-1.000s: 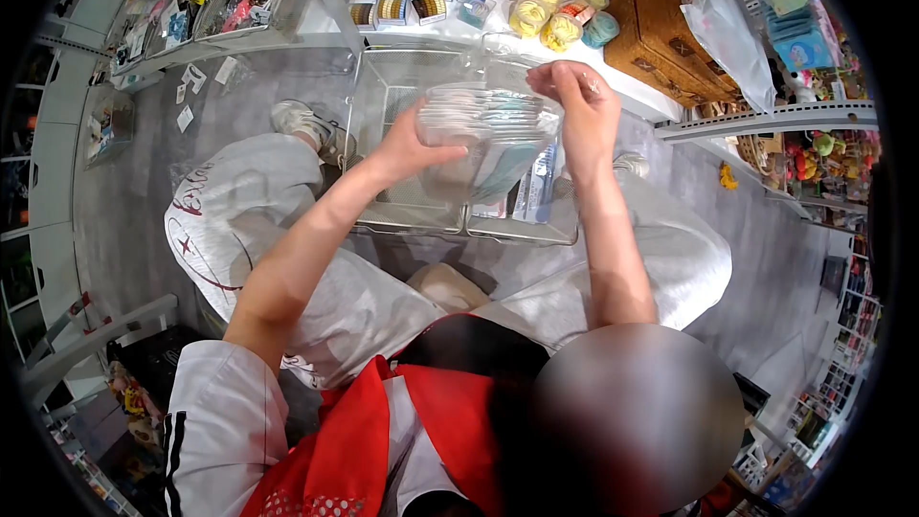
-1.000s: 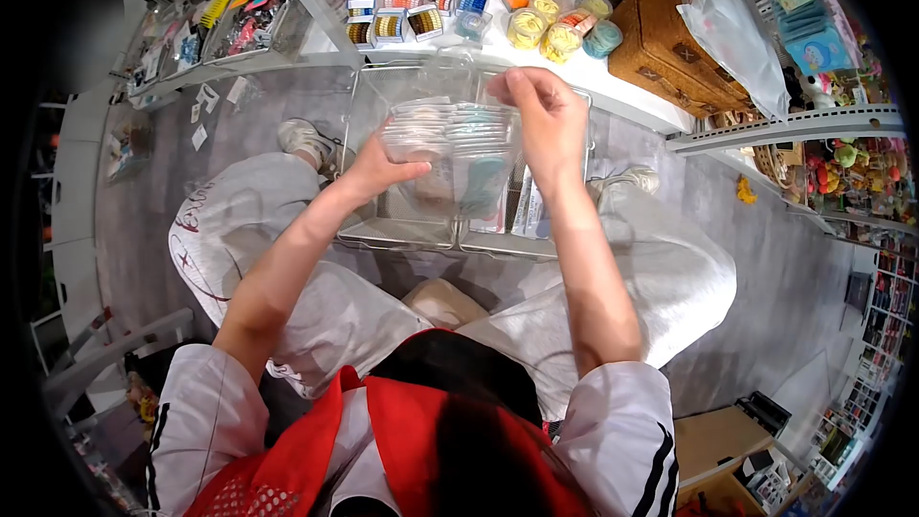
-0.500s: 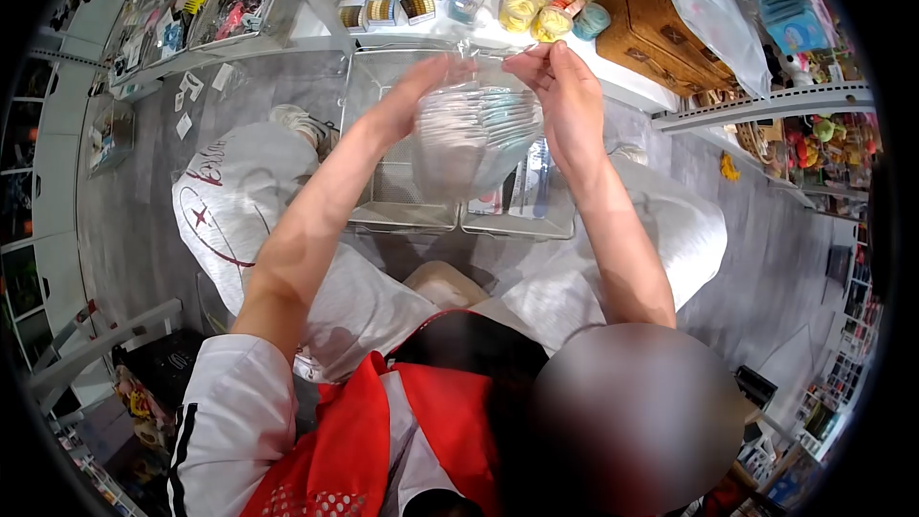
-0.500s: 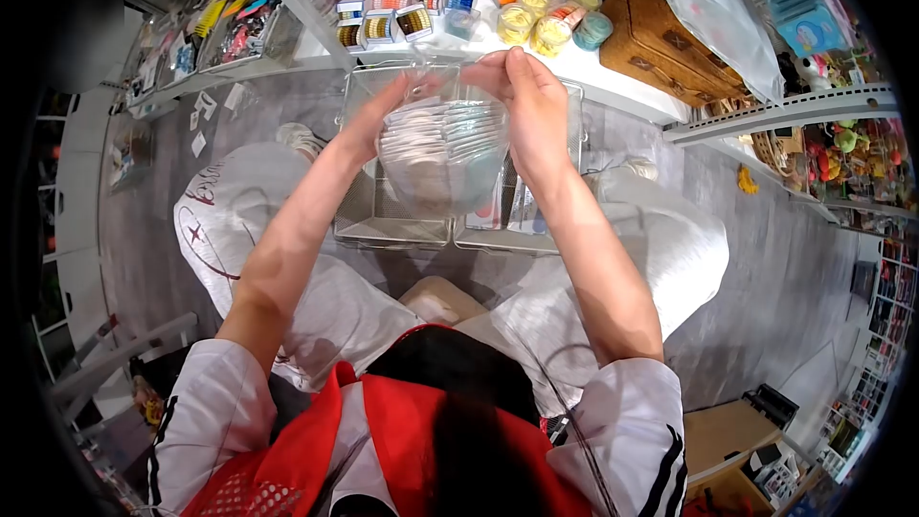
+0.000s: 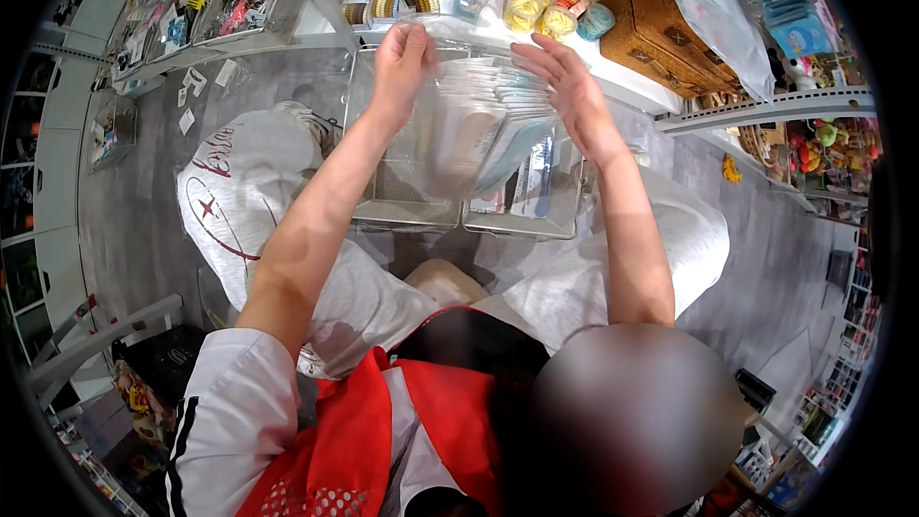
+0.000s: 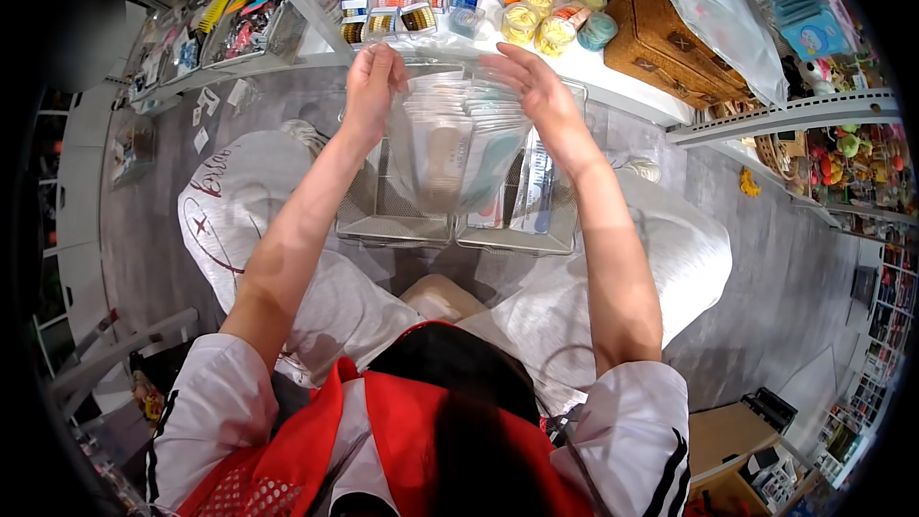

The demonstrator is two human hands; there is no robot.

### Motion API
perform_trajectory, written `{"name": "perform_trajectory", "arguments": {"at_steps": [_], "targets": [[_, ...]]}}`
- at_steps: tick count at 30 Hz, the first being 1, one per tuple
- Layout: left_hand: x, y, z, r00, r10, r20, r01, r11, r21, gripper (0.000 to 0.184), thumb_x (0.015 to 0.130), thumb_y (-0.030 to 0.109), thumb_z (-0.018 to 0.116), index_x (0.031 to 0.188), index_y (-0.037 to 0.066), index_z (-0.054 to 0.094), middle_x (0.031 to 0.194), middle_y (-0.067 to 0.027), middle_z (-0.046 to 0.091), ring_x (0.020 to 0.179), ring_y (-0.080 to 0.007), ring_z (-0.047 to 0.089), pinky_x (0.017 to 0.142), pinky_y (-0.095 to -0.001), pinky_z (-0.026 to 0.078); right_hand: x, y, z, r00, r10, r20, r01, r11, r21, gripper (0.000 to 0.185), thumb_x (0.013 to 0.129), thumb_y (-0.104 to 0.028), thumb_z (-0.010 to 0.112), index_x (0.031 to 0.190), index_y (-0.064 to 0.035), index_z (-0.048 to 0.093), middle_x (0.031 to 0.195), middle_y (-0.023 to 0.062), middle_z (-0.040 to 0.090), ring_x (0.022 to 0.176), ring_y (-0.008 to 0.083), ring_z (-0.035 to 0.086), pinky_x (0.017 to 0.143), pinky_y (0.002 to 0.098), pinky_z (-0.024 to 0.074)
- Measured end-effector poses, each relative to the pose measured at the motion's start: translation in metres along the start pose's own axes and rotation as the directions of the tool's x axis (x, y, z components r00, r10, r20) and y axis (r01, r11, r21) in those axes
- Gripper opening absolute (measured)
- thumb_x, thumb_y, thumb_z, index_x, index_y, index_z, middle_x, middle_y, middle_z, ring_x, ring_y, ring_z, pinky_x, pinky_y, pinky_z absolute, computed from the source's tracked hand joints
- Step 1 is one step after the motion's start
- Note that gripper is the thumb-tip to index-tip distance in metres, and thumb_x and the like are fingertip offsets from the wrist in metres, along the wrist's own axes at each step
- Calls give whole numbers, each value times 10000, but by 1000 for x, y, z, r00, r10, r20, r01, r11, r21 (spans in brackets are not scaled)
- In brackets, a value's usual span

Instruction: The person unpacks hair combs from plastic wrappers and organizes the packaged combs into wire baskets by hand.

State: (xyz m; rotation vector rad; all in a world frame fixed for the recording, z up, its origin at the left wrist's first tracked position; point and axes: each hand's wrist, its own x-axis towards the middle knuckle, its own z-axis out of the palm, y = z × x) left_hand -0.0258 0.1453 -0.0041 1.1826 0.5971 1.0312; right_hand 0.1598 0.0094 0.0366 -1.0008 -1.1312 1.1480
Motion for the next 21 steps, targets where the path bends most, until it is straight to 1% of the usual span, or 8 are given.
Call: {"name": "perform_trajectory", "arguments": {"at_steps": [3, 4, 7, 10, 13, 17, 20, 21], "targets": [[1, -1, -4, 1000, 15, -23, -14, 1000, 18, 230, 915, 263, 454, 785, 75, 437, 620, 28, 431, 535, -54, 368, 491, -214, 314, -6, 4, 7, 999, 29, 16, -25, 973, -228, 1129, 518, -546, 749, 1355, -36, 189, 1338, 162, 334, 1267, 261, 269, 1053, 391, 147], [0, 4, -3, 999, 9, -54, -5, 998, 67, 245, 920, 272, 442, 770, 78, 421, 603, 27, 409, 526, -62, 354, 486, -221, 303, -8, 3, 11, 997, 73, -14, -74, 972, -221, 1200, 439, -479, 807, 1364, -52, 172, 1346, 160, 321, 1286, 256, 229, 1062, 382, 110], [-1, 5, -6, 997, 12, -77, -2, 991, 133, 269, 926, 285, 425, 749, 84, 401, 571, 32, 379, 504, -70, 332, 473, -227, 288, -17, 20, 10, 1000, -15, 0, 15, 948, -318, 1129, 493, -327, 833, 1365, -53, 170, 1353, 155, 308, 1289, 258, 220, 1055, 371, 126], [-2, 7, -18, 999, -47, 10, 45, 985, 166, 267, 920, 301, 434, 778, 76, 421, 590, 30, 391, 516, -74, 347, 488, -229, 302, -14, 26, 16, 967, 148, -206, -219, 898, -381, 939, 569, -108, 791, 1326, -4, 244, 1267, 187, 400, 1202, 255, 372, 998, 320, 291], [4, 7, -42, 966, -117, 229, 70, 977, 201, 239, 897, 289, 483, 880, 51, 469, 665, 11, 460, 583, -83, 423, 550, -228, 356, -10, 29, 12, 957, 243, -161, -280, 916, -287, 749, 607, -72, 760, 1234, 42, 367, 1144, 156, 505, 1041, 204, 504, 889, 289, 402], [2, 2, -86, 834, -276, 477, 93, 923, 372, 330, 839, 235, 586, 1060, 9, 488, 833, -26, 559, 763, -100, 536, 686, -236, 424, -13, 42, 12, 957, 186, -222, -230, 955, -189, 657, 613, -46, 745, 1167, 75, 413, 1066, 124, 547, 951, 165, 535, 830, 267, 432], [-7, -8, -96, 738, -487, 467, 162, 800, 578, 326, 826, 148, 596, 1088, -18, 496, 895, -33, 593, 841, -108, 564, 743, -248, 439, -15, 53, 9, 928, 221, -299, -253, 965, -72, 681, 617, -35, 737, 1188, 80, 384, 1084, 136, 538, 965, 169, 532, 832, 267, 432], [-9, -11, -94, 771, -458, 442, 177, 821, 542, 291, 824, 132, 590, 1060, -20, 517, 892, -41, 603, 832, -113, 572, 731, -250, 448, -15, 59, 7, 910, 248, -331, -267, 963, -15, 682, 621, -28, 732, 1192, 82, 376, 1087, 138, 536, 967, 170, 532, 830, 267, 433]]}}
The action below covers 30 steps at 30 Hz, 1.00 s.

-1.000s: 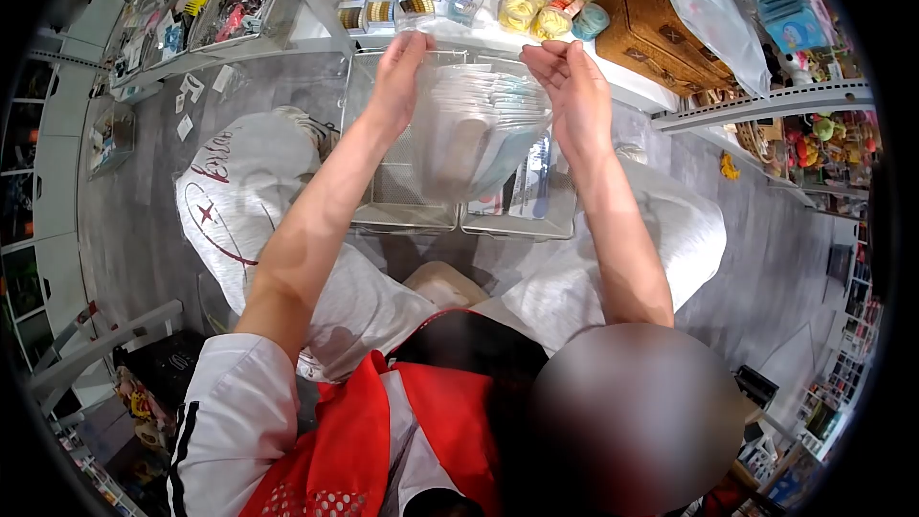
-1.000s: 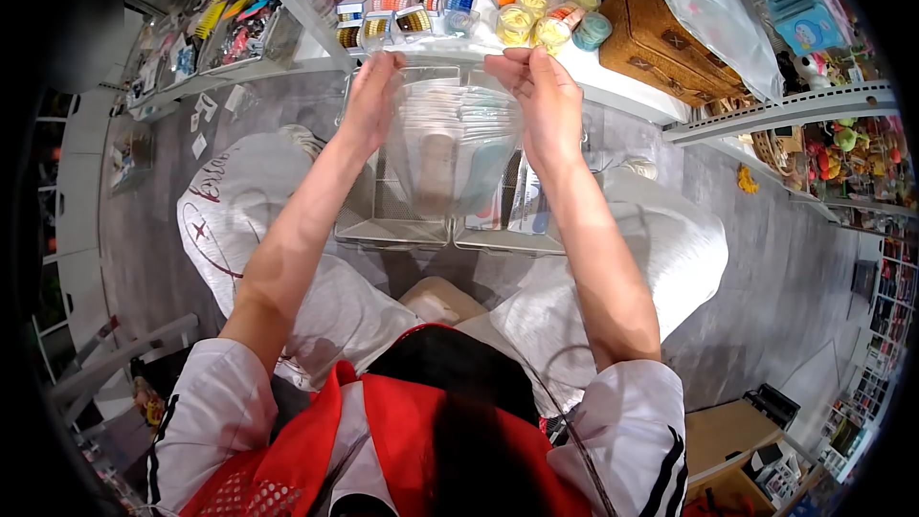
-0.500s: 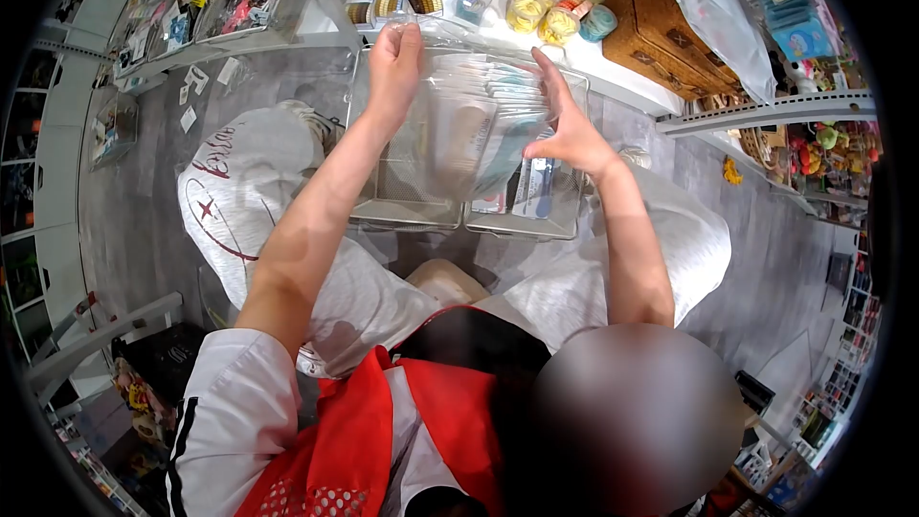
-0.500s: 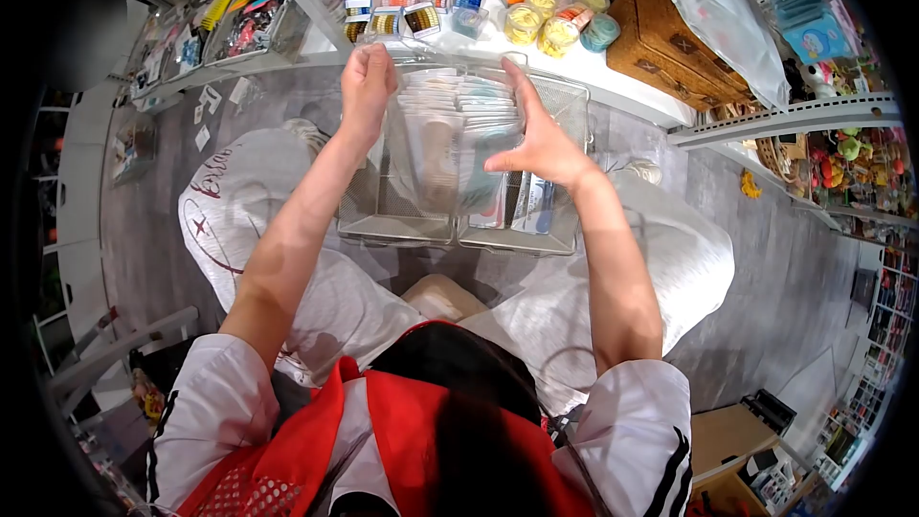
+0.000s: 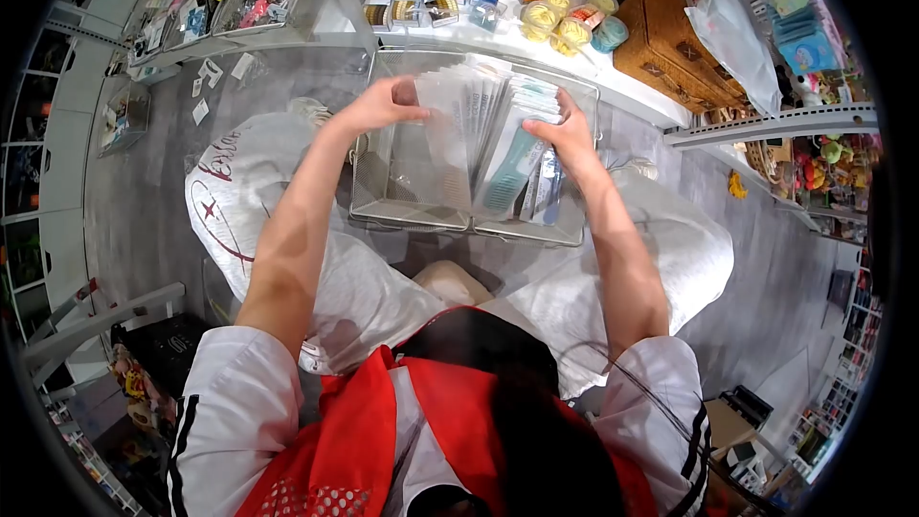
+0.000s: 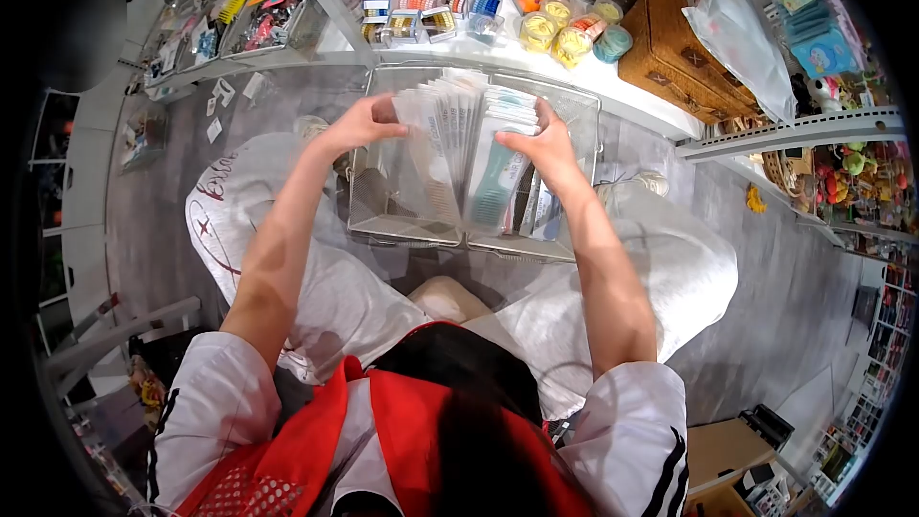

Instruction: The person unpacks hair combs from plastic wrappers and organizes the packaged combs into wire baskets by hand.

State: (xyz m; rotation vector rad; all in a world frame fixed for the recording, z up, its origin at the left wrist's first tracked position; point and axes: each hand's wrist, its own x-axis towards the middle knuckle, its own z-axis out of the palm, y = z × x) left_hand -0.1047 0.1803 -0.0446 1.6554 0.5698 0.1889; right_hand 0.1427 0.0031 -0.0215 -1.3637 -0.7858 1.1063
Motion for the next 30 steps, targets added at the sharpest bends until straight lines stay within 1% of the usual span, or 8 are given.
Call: {"name": "perform_trajectory", "arguments": {"at_steps": [5, 14, 16, 20, 21, 24, 28, 30], "targets": [[5, 17, 15, 986, -23, -165, 13, 998, -64, 161, 845, 98, 544, 914, -37, 599, 854, -77, 638, 752, -119, 601, 668, -237, 476, 0, 5, -3, 998, 37, -55, -22, 967, 255, 680, 658, 19, 683, 1236, 79, 327, 1073, 134, 538, 959, 176, 539, 831, 271, 432], [10, 117, 40, 821, 217, -528, -266, 964, -18, 256, 905, 218, 470, 800, 14, 584, 604, 1, 517, 480, -68, 460, 463, -210, 402, -4, -15, -9, 997, -66, -38, 74, 740, 668, 547, 760, -38, 610, 1241, -1, 355, 1107, 97, 523, 1003, 189, 523, 891, 333, 412], [8, 151, 36, 815, 290, -502, -317, 948, 34, 294, 930, 248, 405, 790, 30, 543, 595, -2, 499, 457, -63, 441, 412, -199, 358, -2, -28, -3, 992, -129, -6, 91, 667, 740, 543, 778, -70, 602, 1254, -10, 349, 1122, 93, 516, 1023, 193, 512, 906, 349, 406], [1, 230, 29, 862, 368, -348, -329, 929, 170, 345, 947, 285, 354, 789, 24, 515, 598, -7, 490, 447, -73, 443, 405, -212, 365, 7, -24, 14, 980, -195, -41, 136, 504, 853, 602, 787, -368, 615, 1238, -38, 391, 1209, 90, 476, 1128, 263, 438, 981, 437, 326], [-1, 248, 28, 881, 374, -290, -322, 923, 212, 356, 948, 293, 345, 803, 20, 522, 603, -8, 498, 449, -71, 452, 405, -213, 375, 8, -21, 19, 964, -266, 17, 120, 490, 863, 714, 730, -484, 628, 1252, -59, 391, 1250, 88, 451, 1144, 268, 421, 978, 450, 319], [-7, 292, 37, 935, 265, -236, -186, 932, 311, 368, 948, 304, 338, 855, 14, 545, 609, -12, 515, 468, -69, 486, 438, -208, 420, 7, -2, 43, 894, -375, 245, -53, 453, 890, 795, 667, -517, 671, 1263, -74, 384, 1248, 80, 455, 1138, 259, 430, 964, 443, 332], [-3, 320, 27, 952, 119, -280, -12, 934, 357, 387, 947, 324, 325, 948, 8, 548, 720, -19, 559, 566, -75, 539, 501, -203, 459, -4, -5, 83, 968, -187, 165, -47, 513, 857, 746, 710, -508, 637, 1250, -60, 386, 1196, 106, 481, 1100, 263, 464, 941, 439, 361], [-3, 324, 13, 961, 19, -275, 64, 955, 289, 402, 948, 319, 303, 1062, -15, 496, 895, -75, 599, 696, -112, 594, 542, -220, 480, -17, -37, 88, 997, -45, 56, -26, 503, 864, 711, 742, -485, 611, 1248, -43, 376, 1175, 125, 488, 1080, 264, 481, 927, 435, 379]]}}
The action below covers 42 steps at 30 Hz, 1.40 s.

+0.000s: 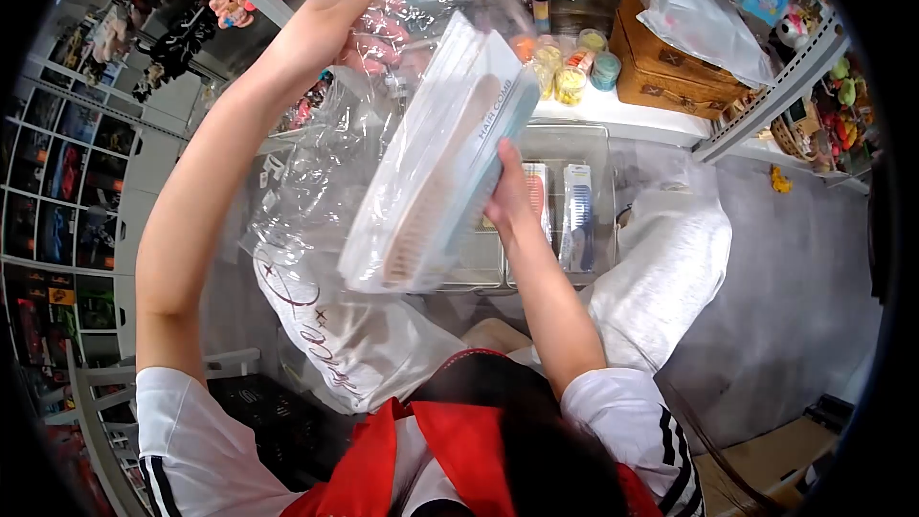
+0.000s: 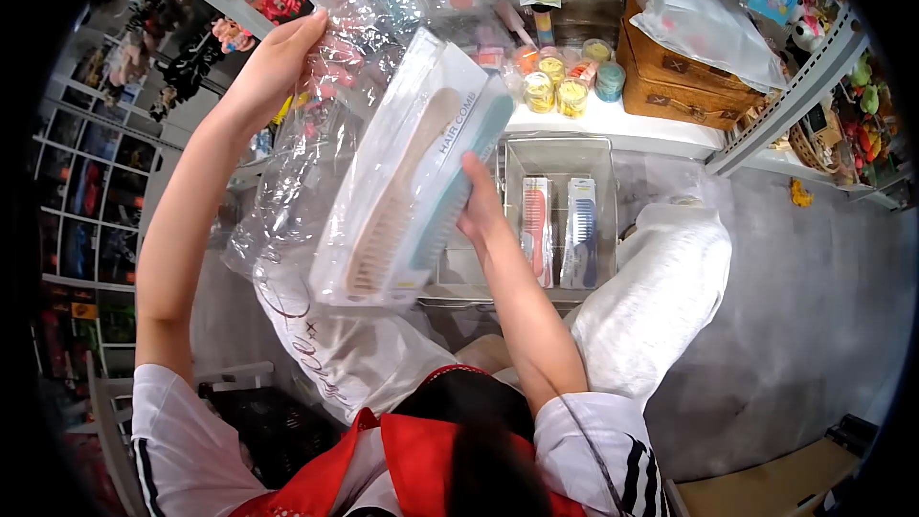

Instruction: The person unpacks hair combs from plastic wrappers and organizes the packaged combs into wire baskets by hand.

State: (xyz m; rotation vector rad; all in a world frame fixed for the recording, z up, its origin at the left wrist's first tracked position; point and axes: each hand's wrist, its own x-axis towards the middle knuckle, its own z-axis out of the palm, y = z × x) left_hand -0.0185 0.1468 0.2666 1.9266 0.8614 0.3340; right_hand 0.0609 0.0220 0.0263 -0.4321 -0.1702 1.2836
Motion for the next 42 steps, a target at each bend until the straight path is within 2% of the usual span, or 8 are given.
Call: {"name": "perform_trajectory", "arguments": {"at_steps": [3, 8, 15, 24, 35, 38, 40, 42], "targets": [[0, -7, -14, 993, -112, 26, 115, 981, -154, 447, 937, 327, 316, 1159, -49, 408, 1049, -137, 586, 845, -162, 619, 602, -248, 518, -6, -19, 10, 999, 43, 30, -46, 994, 103, 663, 788, -404, 562, 1257, 5, 334, 1180, 181, 465, 1080, 290, 479, 915, 426, 400], [-33, -29, -12, 948, -288, 134, 270, 953, 135, 451, 880, 325, 489, 1178, -6, 416, 1068, -121, 588, 763, -129, 622, 534, -200, 475, -5, -22, 12, 995, -43, 86, 32, 991, 127, 627, 806, -362, 551, 1243, 34, 338, 1173, 200, 466, 1075, 302, 481, 913, 424, 404], [-66, -19, -12, 983, -124, -132, 170, 883, 438, 253, 910, 183, 434, 945, -23, 576, 613, -58, 596, 461, -85, 547, 379, -217, 418, -16, -3, 14, 998, 36, 49, -46, 972, 228, 534, 843, -282, 538, 1238, 23, 347, 1197, 158, 460, 1110, 283, 451, 940, 417, 374], [-142, 24, 0, 965, 243, 100, -252, 741, 623, 217, 903, 168, 442, 911, 16, 597, 481, -68, 506, 341, -128, 472, 372, -269, 384, -181, -40, 5, 983, 71, 172, -57, 995, -83, 465, 833, -168, 546, 1232, -44, 342, 1242, 105, 437, 1133, 248, 438, 926, 451, 368], [-111, -41, 119, 631, 355, 690, -708, 627, 325, 227, 888, 216, 461, 993, 53, 580, 648, -136, 589, 544, -252, 571, 549, -338, 466, -371, -24, -2, 919, -207, -335, 123, 959, -256, 502, 838, -106, 510, 1274, -22, 277, 1237, 130, 412, 1139, 260, 426, 943, 421, 356], [-93, -59, 134, 589, 406, 699, -780, 511, 361, 258, 888, 262, 460, 1004, 67, 583, 747, -145, 610, 667, -290, 587, 616, -366, 473, -384, -30, -5, 710, -485, -511, 73, 772, -631, 498, 825, -77, 531, 1259, -14, 296, 1212, 125, 428, 1114, 242, 439, 940, 390, 346], [-90, -54, 135, 656, 330, 678, -721, 538, 436, 271, 888, 288, 460, 1007, 81, 585, 793, -145, 612, 728, -307, 583, 644, -386, 468, -378, -49, -13, 435, -880, -189, -10, 205, -979, 495, 800, -30, 547, 1239, -6, 320, 1221, 124, 414, 1115, 230, 421, 951, 368, 322], [-83, -61, 136, 593, 511, 622, -784, 543, 301, 179, 867, 213, 511, 870, 54, 593, 608, -159, 542, 536, -299, 527, 518, -370, 417, -362, -84, 14, 522, -823, 226, -51, -294, -954, 561, 719, 32, 585, 1222, -23, 342, 1207, 143, 388, 1130, 256, 389, 958, 387, 306]]}}
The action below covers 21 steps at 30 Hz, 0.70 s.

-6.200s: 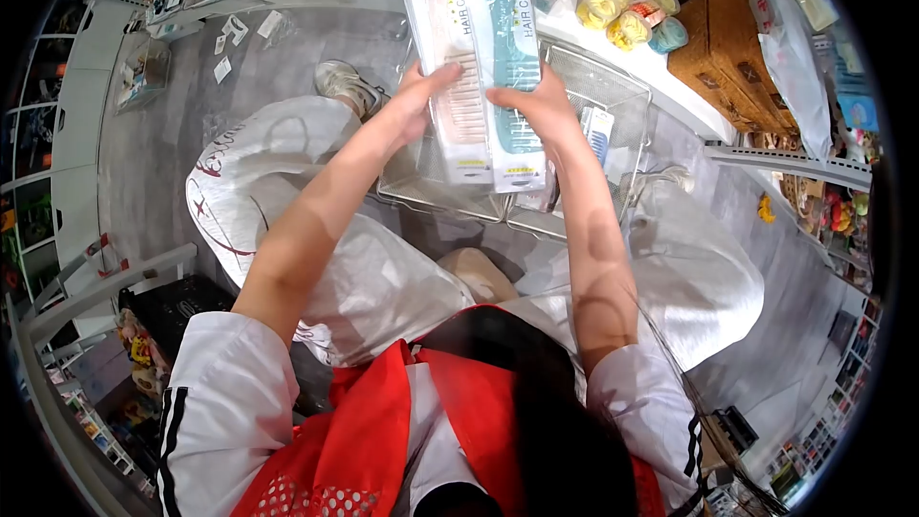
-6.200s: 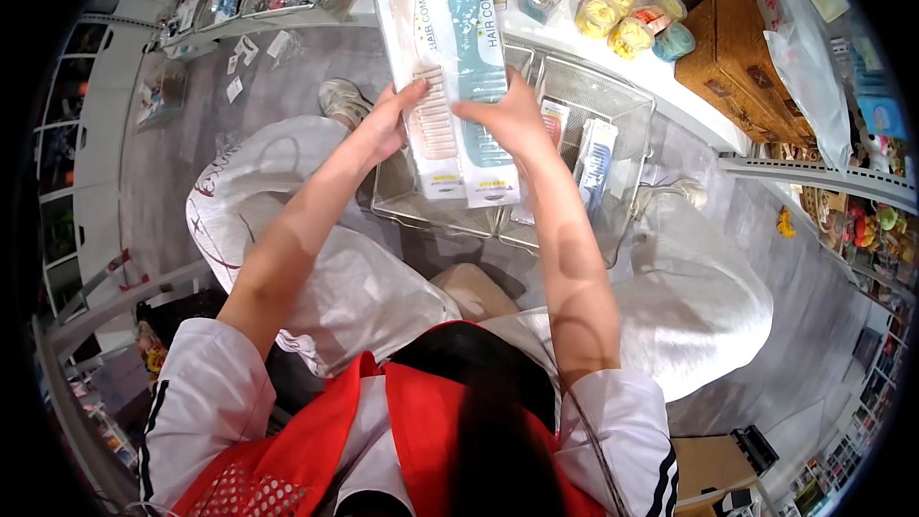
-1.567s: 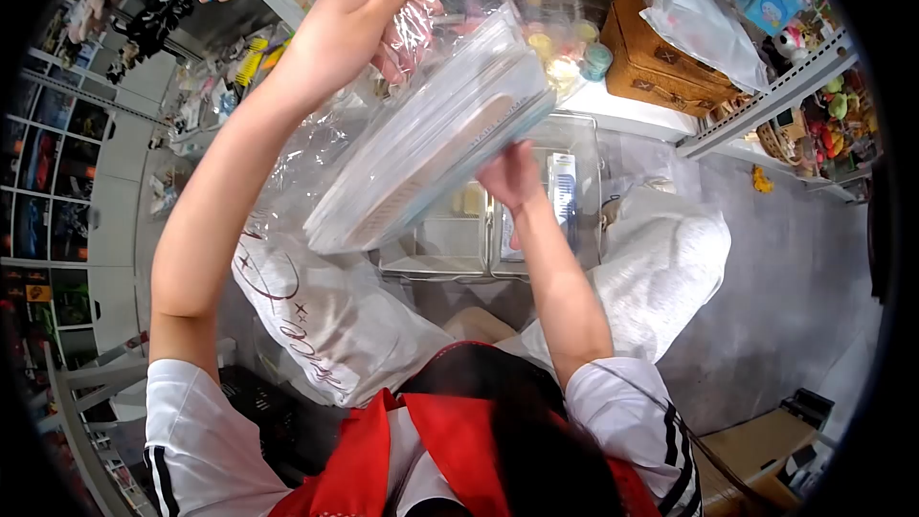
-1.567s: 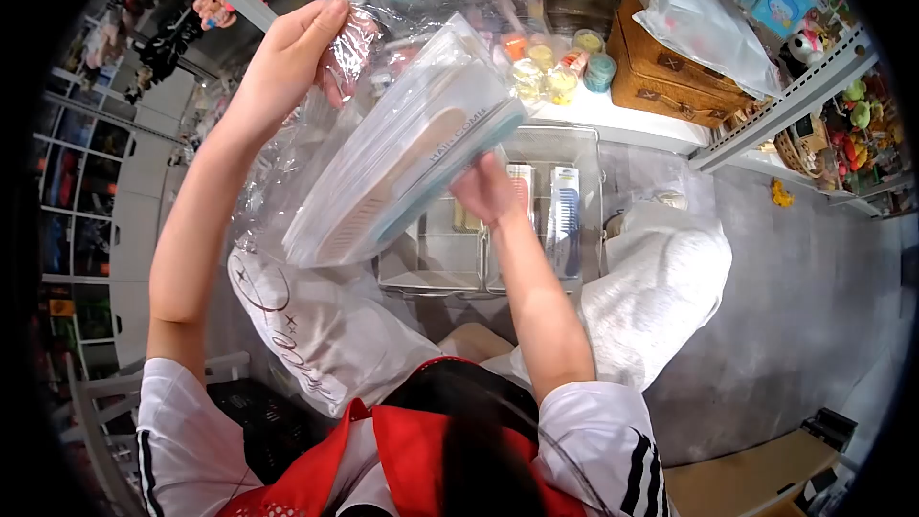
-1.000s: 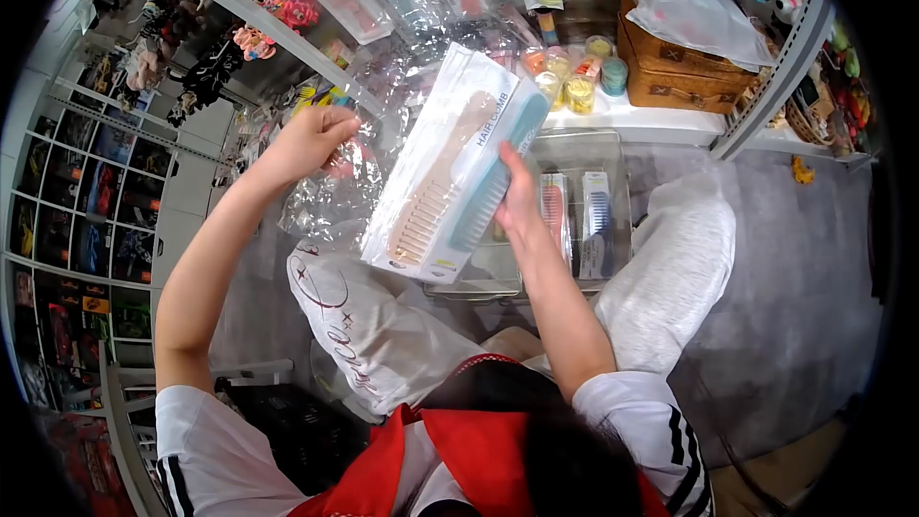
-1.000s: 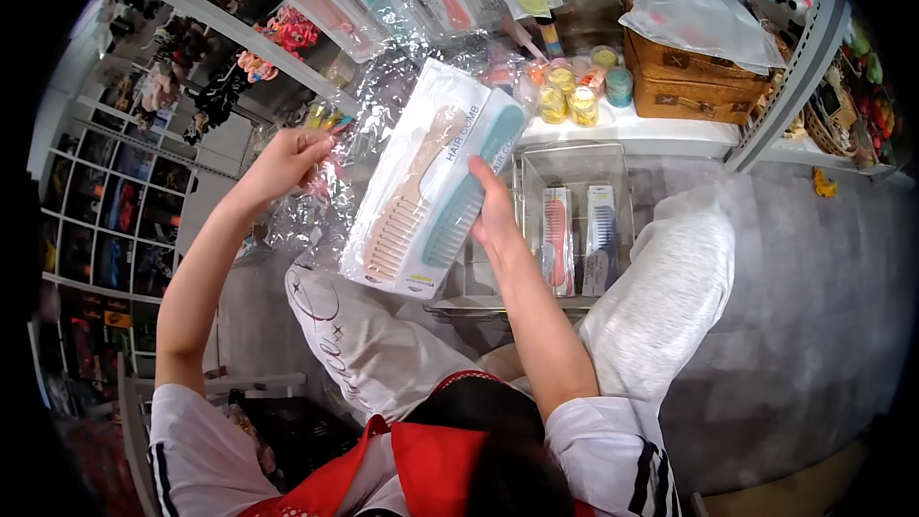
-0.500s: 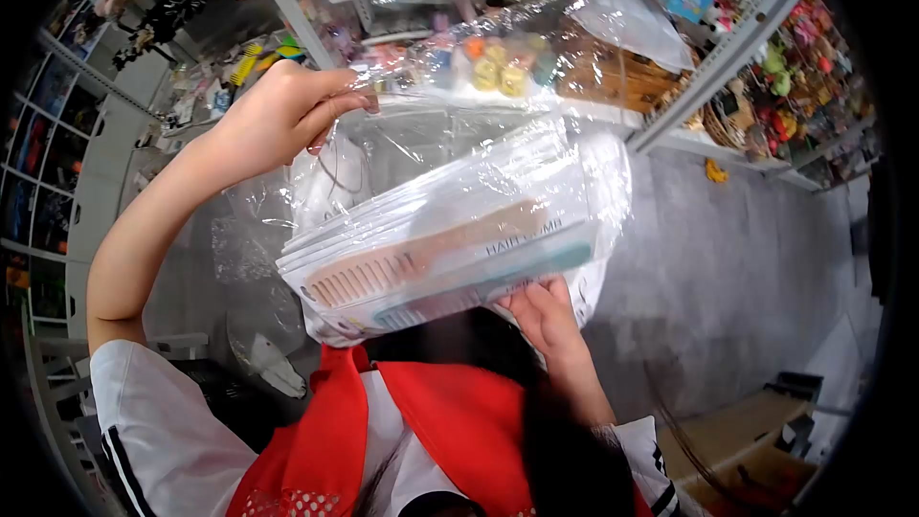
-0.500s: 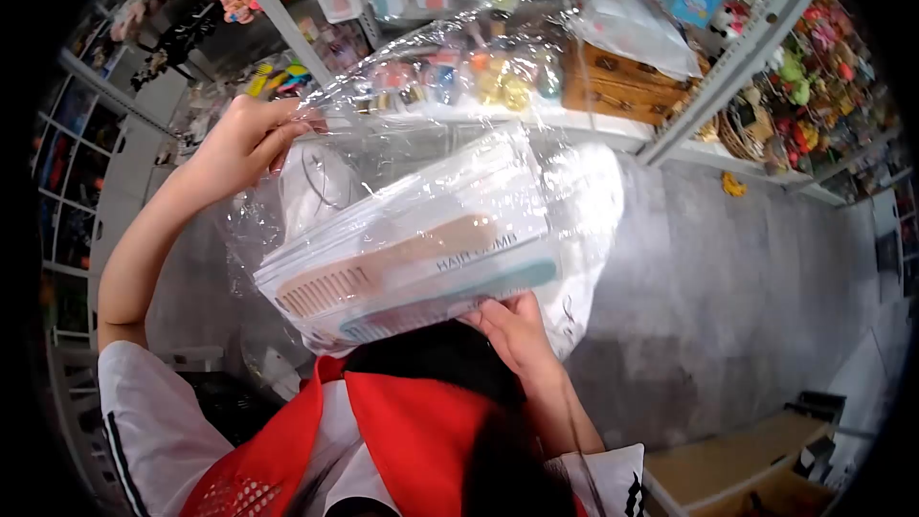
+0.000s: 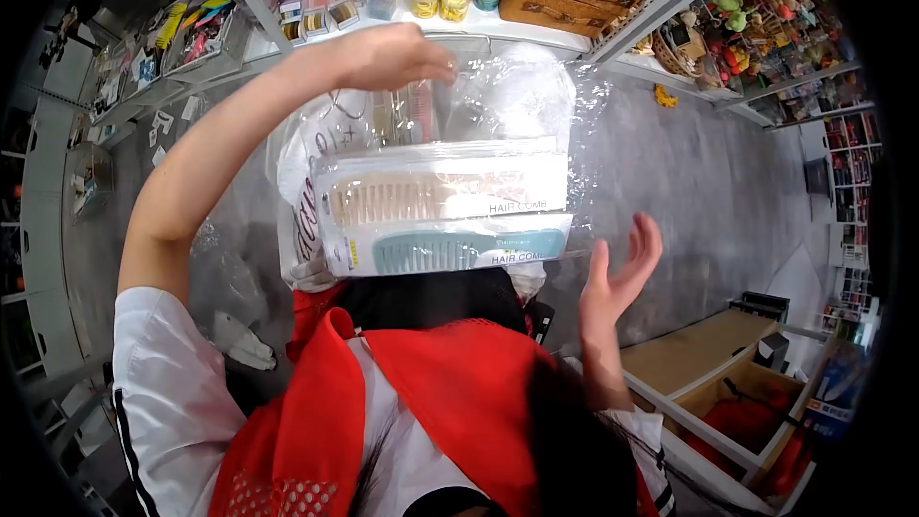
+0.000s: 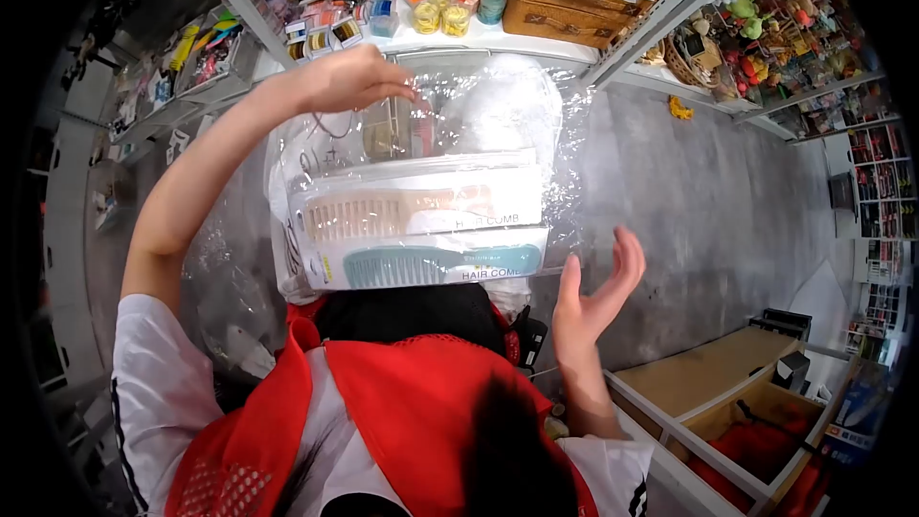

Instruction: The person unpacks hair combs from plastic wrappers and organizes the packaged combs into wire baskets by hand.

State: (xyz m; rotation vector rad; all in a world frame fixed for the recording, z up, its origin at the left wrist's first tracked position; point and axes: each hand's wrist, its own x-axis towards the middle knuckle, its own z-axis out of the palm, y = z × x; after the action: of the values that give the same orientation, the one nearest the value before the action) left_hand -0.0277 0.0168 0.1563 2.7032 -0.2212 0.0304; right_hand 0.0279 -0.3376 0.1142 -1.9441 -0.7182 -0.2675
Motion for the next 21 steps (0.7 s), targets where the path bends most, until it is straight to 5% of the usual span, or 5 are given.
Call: {"name": "perform_trajectory", "arguments": {"at_steps": [2, 8, 14, 18, 21], "targets": [[6, -3, -8, 1000, 18, -1, -18, 1000, -17, 187, 863, 219, 519, 867, 50, 598, 588, -150, 540, 506, -286, 517, 504, -360, 416, 42, -9, 3, 838, -327, 437, 376, 926, -26, 624, 680, -7, 644, 1228, -34, 347, 1256, 183, 336, 1171, 291, 349, 982, 416, 273], [-2, 1, -31, 934, -239, 264, 277, 954, -117, 232, 733, 235, 672, 894, 71, 636, 501, -29, 482, 457, -112, 463, 452, -279, 364, 106, -55, 91, 660, -531, 532, 703, 687, -186, 831, 581, -227, 776, 1259, -25, 341, 1247, 182, 369, 1207, 345, 311, 981, 453, 271], [-41, -10, -55, 772, -115, 625, 220, 971, -94, 224, 670, 142, 697, 868, 49, 650, 646, -51, 569, 605, -129, 530, 552, -290, 419, 174, -54, 133, 344, -157, 926, 510, 859, -43, 516, 653, -263, 729, 1044, 16, 540, 743, 103, 611, 730, 209, 574, 722, 302, 439], [-71, -55, -51, 899, -175, 402, 321, 888, -330, 153, 796, 138, 584, 885, 14, 570, 928, -83, 625, 845, -160, 597, 756, -273, 469, 204, -37, 159, 60, -29, 998, 259, 966, 13, 213, 767, -208, 614, 813, 1, 618, 699, 64, 624, 627, 116, 567, 625, 247, 432], [-92, -54, -50, 727, -417, 546, 686, 456, -567, 162, 858, 174, 527, 907, 20, 509, 957, -97, 614, 891, -188, 604, 784, -279, 483, 207, -44, 161, -222, 1, 975, 14, 1000, 2, 254, 857, -232, 522, 779, 5, 571, 810, 67, 646, 702, 111, 607, 639, 247, 479]]}}
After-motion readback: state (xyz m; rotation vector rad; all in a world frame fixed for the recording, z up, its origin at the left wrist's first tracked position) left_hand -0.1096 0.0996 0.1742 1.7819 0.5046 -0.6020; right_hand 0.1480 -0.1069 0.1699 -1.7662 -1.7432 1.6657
